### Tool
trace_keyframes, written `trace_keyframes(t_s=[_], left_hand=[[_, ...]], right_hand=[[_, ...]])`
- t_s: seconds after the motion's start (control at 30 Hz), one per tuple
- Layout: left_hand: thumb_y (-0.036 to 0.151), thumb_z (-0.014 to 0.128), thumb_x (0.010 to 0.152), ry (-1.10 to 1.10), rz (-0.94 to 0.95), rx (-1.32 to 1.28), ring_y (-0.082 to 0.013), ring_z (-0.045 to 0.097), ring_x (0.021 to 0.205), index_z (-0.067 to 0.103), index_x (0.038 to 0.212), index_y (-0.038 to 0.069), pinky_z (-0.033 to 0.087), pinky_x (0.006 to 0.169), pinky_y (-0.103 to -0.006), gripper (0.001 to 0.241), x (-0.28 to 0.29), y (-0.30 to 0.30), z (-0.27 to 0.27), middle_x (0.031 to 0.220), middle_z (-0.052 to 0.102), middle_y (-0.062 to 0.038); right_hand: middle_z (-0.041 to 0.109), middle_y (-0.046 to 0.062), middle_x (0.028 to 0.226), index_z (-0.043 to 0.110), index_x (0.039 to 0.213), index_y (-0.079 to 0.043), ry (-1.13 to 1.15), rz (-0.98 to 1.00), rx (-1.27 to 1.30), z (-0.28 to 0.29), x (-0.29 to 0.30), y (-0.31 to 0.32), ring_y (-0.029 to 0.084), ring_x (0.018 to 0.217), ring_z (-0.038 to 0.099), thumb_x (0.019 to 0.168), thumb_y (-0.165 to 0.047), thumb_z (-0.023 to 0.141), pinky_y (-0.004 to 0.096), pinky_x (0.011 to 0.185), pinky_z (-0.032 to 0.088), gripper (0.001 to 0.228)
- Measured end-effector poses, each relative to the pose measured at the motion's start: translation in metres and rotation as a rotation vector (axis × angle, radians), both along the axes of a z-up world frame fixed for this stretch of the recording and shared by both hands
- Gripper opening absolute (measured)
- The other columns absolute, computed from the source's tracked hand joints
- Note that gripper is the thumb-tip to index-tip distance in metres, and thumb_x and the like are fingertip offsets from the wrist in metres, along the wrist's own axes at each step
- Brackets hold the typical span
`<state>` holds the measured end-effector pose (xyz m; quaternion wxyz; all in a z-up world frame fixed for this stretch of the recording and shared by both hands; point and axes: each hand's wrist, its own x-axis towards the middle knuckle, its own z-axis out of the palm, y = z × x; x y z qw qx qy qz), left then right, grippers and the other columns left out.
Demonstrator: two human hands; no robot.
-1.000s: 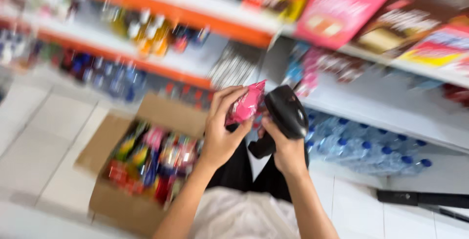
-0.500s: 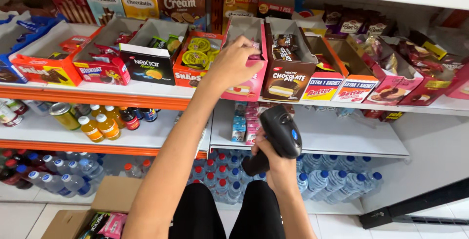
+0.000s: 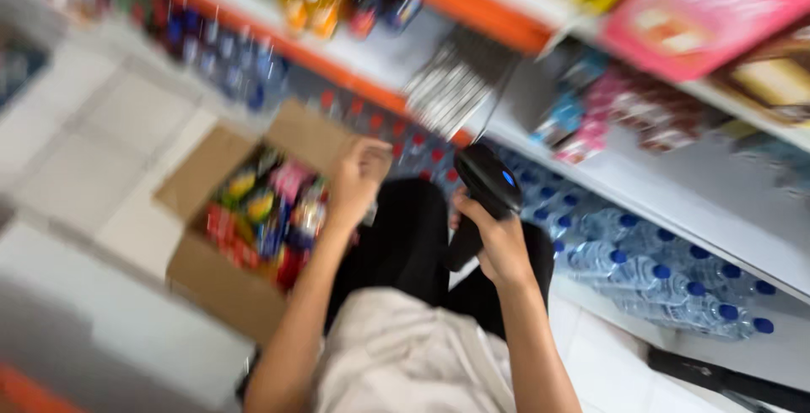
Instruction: The person uses a handheld barcode scanner to scan various snack items and chocolates from a cardboard box and then places some items onto store shelves.
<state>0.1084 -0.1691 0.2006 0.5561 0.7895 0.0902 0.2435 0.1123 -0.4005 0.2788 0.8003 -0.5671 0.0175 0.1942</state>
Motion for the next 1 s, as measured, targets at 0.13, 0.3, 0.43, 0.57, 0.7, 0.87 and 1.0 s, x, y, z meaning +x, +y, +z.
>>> trace_keyframes(t_s=[0.13, 0.3, 0.43, 0.57, 0.7, 0.87, 1.0], left_hand=[[0.012, 0.069, 0.094, 0.484, 0.213, 0.091, -0.0370, 0.070, 0.100, 0.075, 0.108, 0.010, 0.056, 0.091, -0.0475, 0.015, -0.096, 0.029, -0.145, 0.111, 0.069, -0.017], [0.016, 0.071, 0.082, 0.595, 0.364, 0.195, -0.0497, 0.054, 0.114, 0.056, 0.133, 0.006, 0.047, 0.097, -0.0557, 0.054, -0.126, 0.018, -0.222, 0.130, 0.051, -0.027], [0.029, 0.076, 0.084, 0.659, 0.422, 0.337, -0.0466, 0.051, 0.114, 0.052, 0.132, 0.001, 0.043, 0.090, -0.0576, 0.060, -0.092, 0.010, -0.224, 0.133, 0.050, -0.028], [0.028, 0.078, 0.078, 0.698, 0.386, 0.359, -0.0463, 0.051, 0.116, 0.045, 0.140, 0.000, 0.042, 0.092, -0.0589, 0.075, -0.066, 0.010, -0.221, 0.126, 0.050, -0.027], [0.020, 0.078, 0.075, 0.752, 0.289, 0.339, -0.0430, 0.052, 0.122, 0.048, 0.142, 0.010, 0.044, 0.099, -0.0539, 0.074, -0.072, 0.020, -0.230, 0.134, 0.052, -0.022], [0.018, 0.071, 0.086, 0.396, 0.262, -0.331, -0.0335, 0.064, 0.120, 0.055, 0.139, 0.006, 0.051, 0.104, -0.0450, 0.056, -0.094, 0.047, -0.200, 0.131, 0.063, -0.019], [0.023, 0.055, 0.094, 0.016, -0.187, -1.552, -0.0325, 0.063, 0.120, 0.045, 0.153, -0.001, 0.049, 0.107, -0.0447, 0.064, -0.124, 0.062, -0.146, 0.141, 0.058, -0.021]], right_hand=[[0.065, 0.006, 0.097, 0.064, 0.106, -0.001, 0.233, 0.198, -0.007, -0.060, -0.020, 0.029, 0.015, 0.077, 0.063, 0.093, -0.006, 0.071, 0.033, 0.069, 0.055, 0.016], [0.066, 0.008, 0.096, 0.064, 0.108, -0.002, 0.430, 0.296, -0.123, -0.101, -0.020, 0.059, 0.016, 0.075, 0.064, 0.093, -0.011, 0.066, 0.035, 0.067, 0.057, 0.018], [0.067, 0.010, 0.097, 0.065, 0.109, -0.001, 0.512, 0.305, -0.104, -0.122, -0.021, 0.077, 0.017, 0.075, 0.063, 0.096, -0.013, 0.066, 0.035, 0.067, 0.056, 0.018], [0.065, 0.010, 0.096, 0.063, 0.107, -0.003, 0.557, 0.309, -0.098, -0.131, -0.022, 0.093, 0.018, 0.074, 0.063, 0.095, -0.012, 0.065, 0.037, 0.066, 0.056, 0.015], [0.065, 0.010, 0.096, 0.062, 0.106, -0.003, 0.588, 0.300, -0.099, -0.127, -0.022, 0.088, 0.019, 0.073, 0.062, 0.093, -0.009, 0.064, 0.038, 0.065, 0.054, 0.015], [0.066, 0.011, 0.098, 0.062, 0.108, -0.001, 0.411, 0.341, -0.103, -0.090, -0.015, 0.078, 0.018, 0.076, 0.062, 0.091, -0.004, 0.063, 0.035, 0.068, 0.054, 0.018], [0.067, 0.006, 0.095, 0.066, 0.109, -0.001, -0.145, 0.458, -0.464, -0.040, -0.005, 0.071, 0.018, 0.079, 0.063, 0.091, -0.004, 0.071, 0.032, 0.073, 0.052, 0.019]])
